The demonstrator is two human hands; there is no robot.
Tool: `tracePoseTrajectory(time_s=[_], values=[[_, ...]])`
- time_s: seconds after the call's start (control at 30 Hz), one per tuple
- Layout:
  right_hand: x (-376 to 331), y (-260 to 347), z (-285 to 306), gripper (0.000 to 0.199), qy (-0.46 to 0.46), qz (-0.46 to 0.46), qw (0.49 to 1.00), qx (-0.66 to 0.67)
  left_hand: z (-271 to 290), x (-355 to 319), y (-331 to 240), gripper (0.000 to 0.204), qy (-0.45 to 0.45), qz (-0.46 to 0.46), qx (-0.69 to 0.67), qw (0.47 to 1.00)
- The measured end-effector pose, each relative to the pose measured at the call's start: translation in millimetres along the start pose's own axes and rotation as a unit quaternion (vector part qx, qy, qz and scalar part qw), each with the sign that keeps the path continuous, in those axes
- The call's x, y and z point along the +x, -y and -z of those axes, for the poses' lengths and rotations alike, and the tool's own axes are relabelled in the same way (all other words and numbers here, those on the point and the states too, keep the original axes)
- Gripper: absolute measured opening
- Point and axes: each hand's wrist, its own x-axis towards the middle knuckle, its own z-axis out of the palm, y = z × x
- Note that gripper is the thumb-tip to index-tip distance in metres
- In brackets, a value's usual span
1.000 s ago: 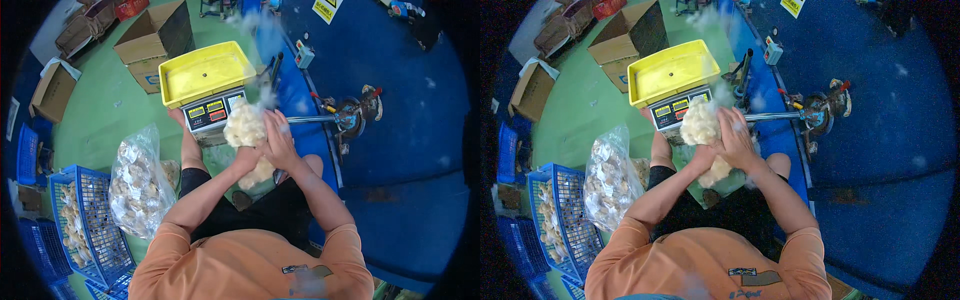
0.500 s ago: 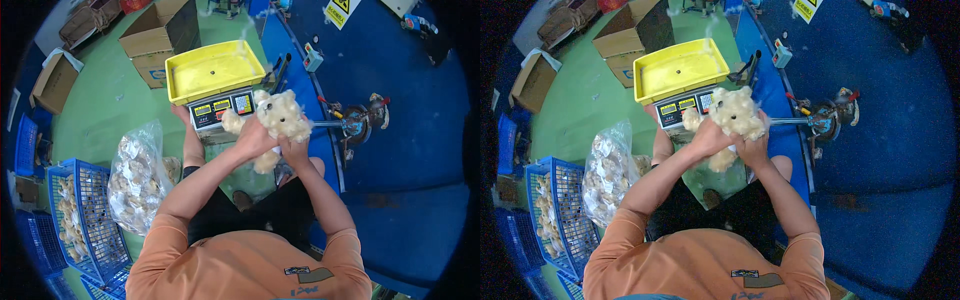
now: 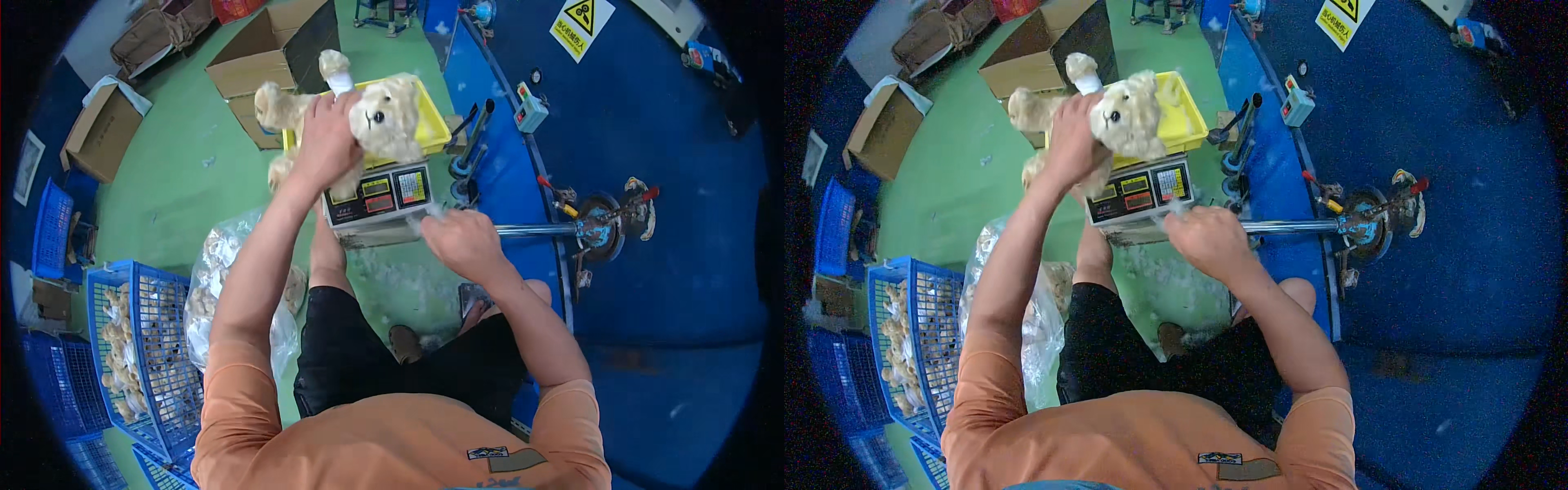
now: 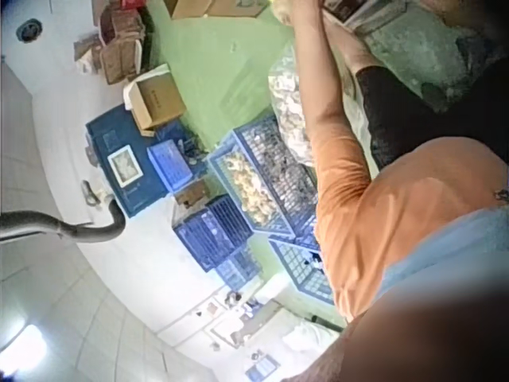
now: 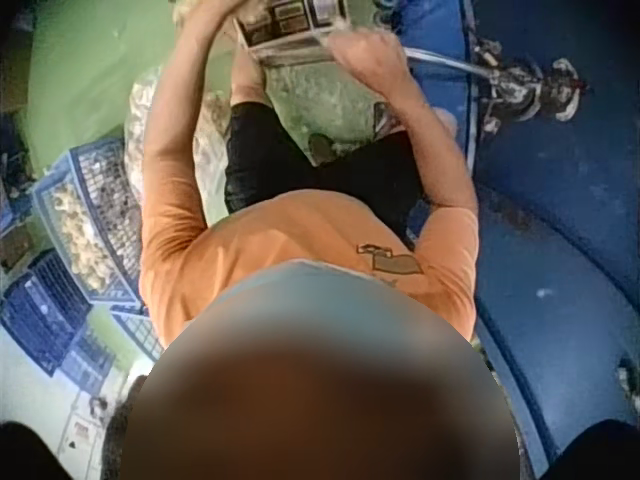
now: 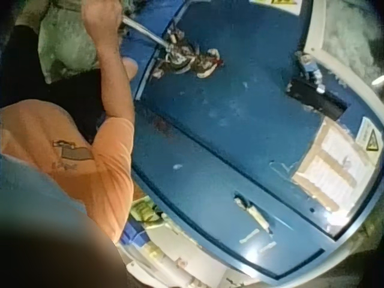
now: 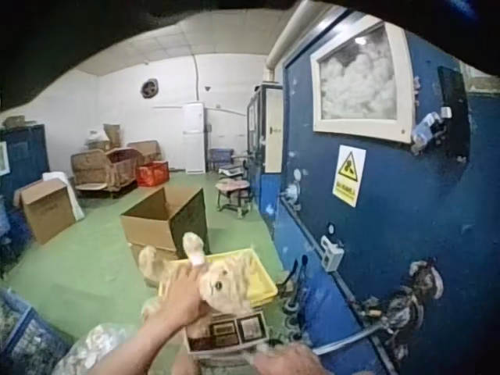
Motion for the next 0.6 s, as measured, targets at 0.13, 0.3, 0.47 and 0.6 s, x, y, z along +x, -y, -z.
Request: tracePoseTrajectory(time_s=[0.13,0.3,0.47,0.6], values=[[1,1,-3,0.01,-0.02,-0.009,1.0,-0.011,-50,0,39,0.055,0.052,0.033,0.174,0.983],[3,8,-2,0.018,0.055,-0.044,0.997,-0.024,-68,-41,29,0.052,0.061,0.112,0.086,0.988],[11,12,22,0.027,0.163,-0.143,0.976,0.002,-44,-124,-94,0.049,-0.008,0.189,-0.128,0.973],[18,4,13,0.031,0.176,-0.12,0.972,0.101,-104,-284,-147,0.039,0.118,0.232,-0.282,0.924]])
